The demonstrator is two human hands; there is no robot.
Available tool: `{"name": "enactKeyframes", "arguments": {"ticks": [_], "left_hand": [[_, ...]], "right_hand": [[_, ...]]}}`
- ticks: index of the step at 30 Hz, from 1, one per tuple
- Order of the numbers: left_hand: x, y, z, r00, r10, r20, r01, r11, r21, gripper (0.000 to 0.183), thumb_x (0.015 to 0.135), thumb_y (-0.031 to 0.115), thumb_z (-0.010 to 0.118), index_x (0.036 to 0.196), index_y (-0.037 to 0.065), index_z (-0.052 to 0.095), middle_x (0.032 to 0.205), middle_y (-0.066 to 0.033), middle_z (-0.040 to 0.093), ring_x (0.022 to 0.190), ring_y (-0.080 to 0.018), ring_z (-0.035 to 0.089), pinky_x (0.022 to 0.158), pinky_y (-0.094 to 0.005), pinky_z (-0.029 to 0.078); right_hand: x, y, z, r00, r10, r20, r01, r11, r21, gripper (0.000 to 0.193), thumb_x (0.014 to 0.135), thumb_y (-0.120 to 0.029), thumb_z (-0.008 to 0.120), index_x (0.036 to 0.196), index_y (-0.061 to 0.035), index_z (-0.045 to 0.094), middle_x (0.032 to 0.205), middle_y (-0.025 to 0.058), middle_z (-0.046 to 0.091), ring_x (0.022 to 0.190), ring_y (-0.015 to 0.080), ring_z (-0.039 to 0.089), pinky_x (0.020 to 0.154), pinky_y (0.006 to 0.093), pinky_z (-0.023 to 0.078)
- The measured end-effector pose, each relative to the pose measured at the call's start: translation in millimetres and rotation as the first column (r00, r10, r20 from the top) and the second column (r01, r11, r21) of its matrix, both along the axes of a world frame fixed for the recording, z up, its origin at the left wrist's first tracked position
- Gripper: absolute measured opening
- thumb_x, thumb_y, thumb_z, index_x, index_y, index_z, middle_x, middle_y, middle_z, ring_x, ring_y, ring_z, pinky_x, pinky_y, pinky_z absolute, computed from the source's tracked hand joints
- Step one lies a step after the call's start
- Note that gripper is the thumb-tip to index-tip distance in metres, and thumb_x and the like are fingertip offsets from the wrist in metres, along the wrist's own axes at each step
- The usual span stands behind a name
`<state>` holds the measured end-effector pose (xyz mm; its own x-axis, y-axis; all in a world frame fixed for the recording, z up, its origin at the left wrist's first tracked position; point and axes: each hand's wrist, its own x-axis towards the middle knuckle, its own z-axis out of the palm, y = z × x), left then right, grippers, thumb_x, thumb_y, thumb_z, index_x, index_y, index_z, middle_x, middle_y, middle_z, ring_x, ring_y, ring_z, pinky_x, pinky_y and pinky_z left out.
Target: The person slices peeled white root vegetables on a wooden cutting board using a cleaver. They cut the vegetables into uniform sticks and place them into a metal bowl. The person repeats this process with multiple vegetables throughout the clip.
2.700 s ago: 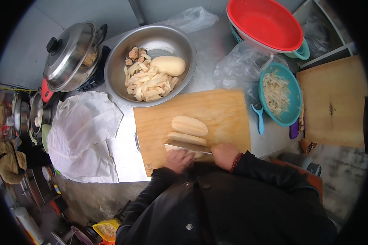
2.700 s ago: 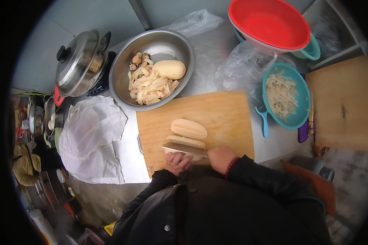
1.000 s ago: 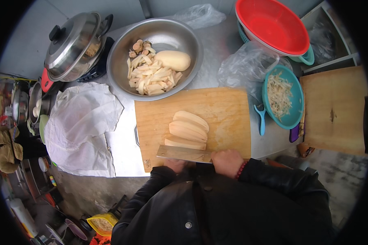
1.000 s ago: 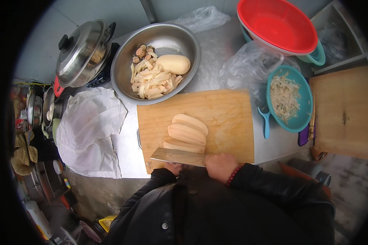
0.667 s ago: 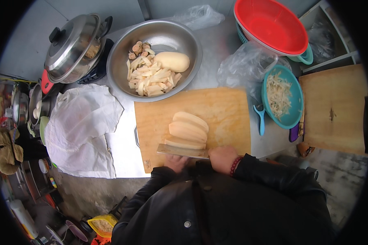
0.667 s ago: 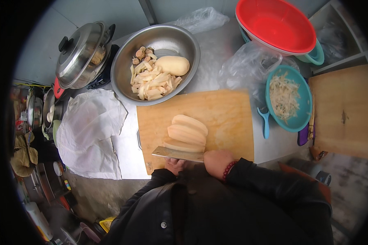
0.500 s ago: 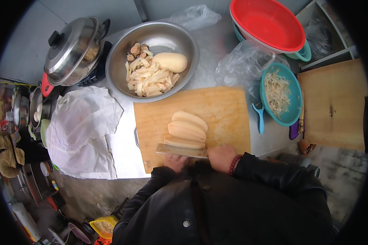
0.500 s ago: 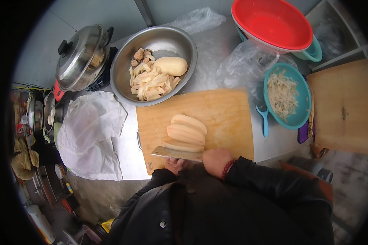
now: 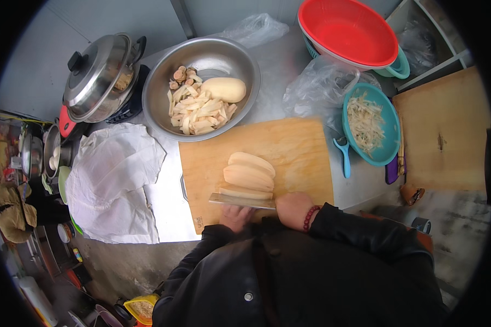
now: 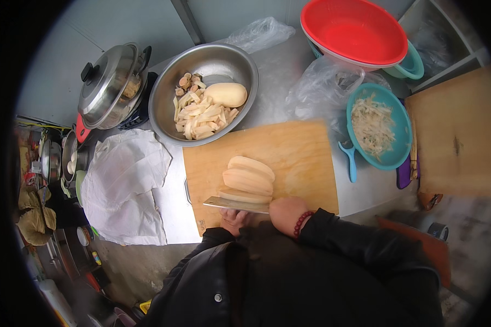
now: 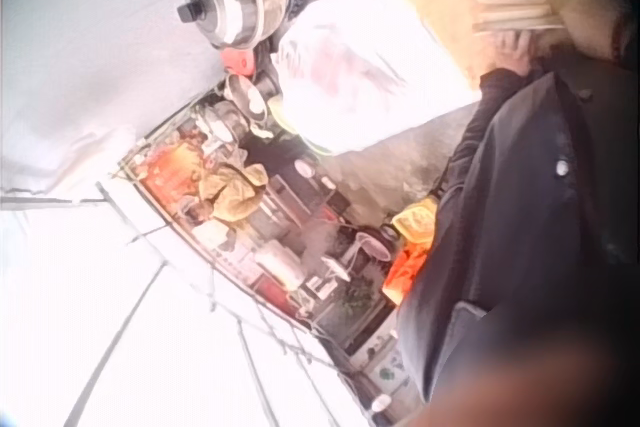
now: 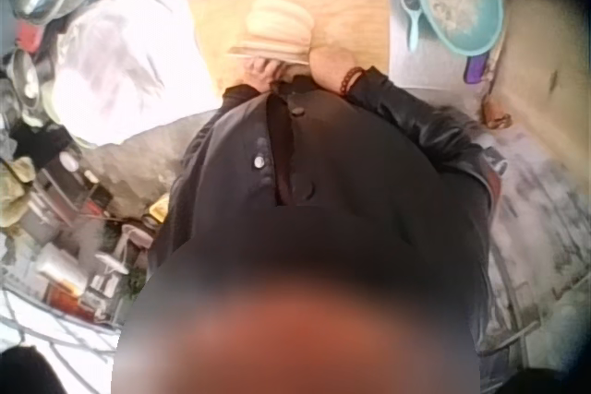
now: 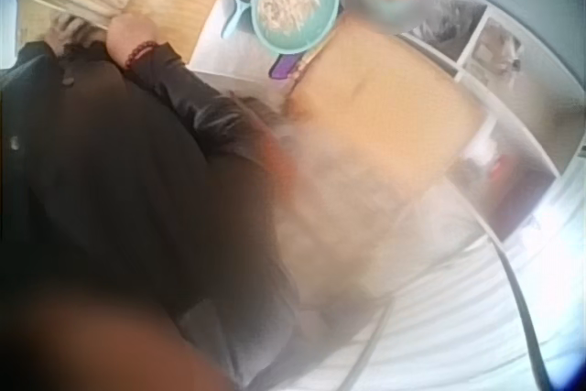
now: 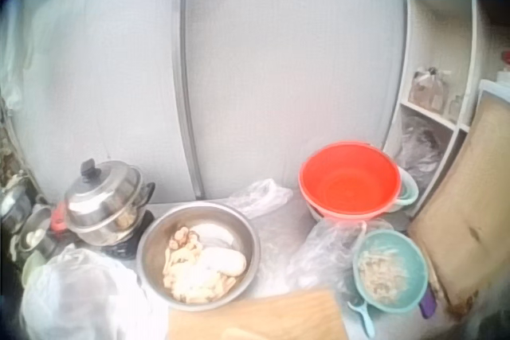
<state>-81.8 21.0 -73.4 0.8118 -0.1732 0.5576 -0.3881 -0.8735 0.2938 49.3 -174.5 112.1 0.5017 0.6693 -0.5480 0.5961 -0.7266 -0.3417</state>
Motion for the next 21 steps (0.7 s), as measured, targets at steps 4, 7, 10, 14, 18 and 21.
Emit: {"name": "enactKeyframes", "arguments": {"ticks": [4,7,10,14,18,21], "left_hand": [[-12,28,82,0.993,-0.116,-0.02,0.117,0.992,0.05,0.049,0.072,0.029,0.083,0.114,0.019,0.061,0.114,-0.0075,0.054,0.1,-0.0269,0.055,0.085,-0.0454,0.042],[9,31,136,0.993,-0.091,0.081,0.086,0.995,0.057,0.04,0.074,0.029,0.081,0.106,0.016,0.062,0.099,-0.007,0.056,0.086,-0.0271,0.058,0.077,-0.0442,0.044],[50,55,165,0.947,-0.126,-0.296,0.192,0.96,0.206,0.03,0.072,0.031,0.079,0.091,0.014,0.063,0.082,-0.0023,0.056,0.076,-0.0233,0.059,0.064,-0.0397,0.046],[63,61,169,0.919,-0.179,-0.351,0.281,0.923,0.264,0.028,0.07,0.029,0.078,0.074,0.014,0.054,0.072,-0.0007,0.052,0.069,-0.0205,0.057,0.057,-0.0355,0.046],[61,64,160,0.929,-0.217,-0.301,0.29,0.929,0.228,0.027,0.069,0.028,0.078,0.074,0.015,0.055,0.072,-0.0003,0.051,0.068,-0.02,0.057,0.055,-0.0343,0.045],[62,66,155,0.929,-0.224,-0.296,0.291,0.934,0.205,0.026,0.068,0.027,0.078,0.074,0.015,0.056,0.071,-0.0002,0.051,0.068,-0.0201,0.056,0.054,-0.0349,0.045]], "right_hand": [[-3,-3,-3,0.999,0.005,0.037,-0.007,0.998,0.063,0.022,0.085,-0.013,0.055,0.08,-0.0035,0.074,0.083,0.0189,0.072,0.079,0.0363,0.071,0.07,0.0463,0.056],[-4,-4,-3,1.0,0.014,0.028,-0.015,0.999,0.049,0.021,0.085,-0.013,0.055,0.081,-0.0033,0.074,0.083,0.0189,0.072,0.08,0.0359,0.072,0.07,0.0461,0.056],[-3,-1,-3,0.999,0.022,0.041,-0.024,0.998,0.054,0.021,0.084,-0.013,0.056,0.081,-0.0032,0.074,0.084,0.0189,0.072,0.08,0.0355,0.072,0.07,0.0461,0.056],[-3,0,-4,0.998,0.046,0.031,-0.046,0.999,0.028,0.021,0.084,-0.013,0.056,0.082,-0.0027,0.074,0.085,0.0192,0.072,0.08,0.0358,0.072,0.07,0.0461,0.056],[-3,2,-7,1.0,0.008,0.022,-0.008,1.0,0.003,0.02,0.084,-0.013,0.057,0.082,-0.0022,0.074,0.086,0.0192,0.072,0.08,0.0366,0.072,0.07,0.0463,0.056],[-2,2,-10,1.0,-0.007,0.004,0.007,1.0,-0.001,0.02,0.084,-0.013,0.057,0.082,-0.0026,0.074,0.086,0.0189,0.073,0.08,0.0369,0.072,0.07,0.0468,0.057]]}}
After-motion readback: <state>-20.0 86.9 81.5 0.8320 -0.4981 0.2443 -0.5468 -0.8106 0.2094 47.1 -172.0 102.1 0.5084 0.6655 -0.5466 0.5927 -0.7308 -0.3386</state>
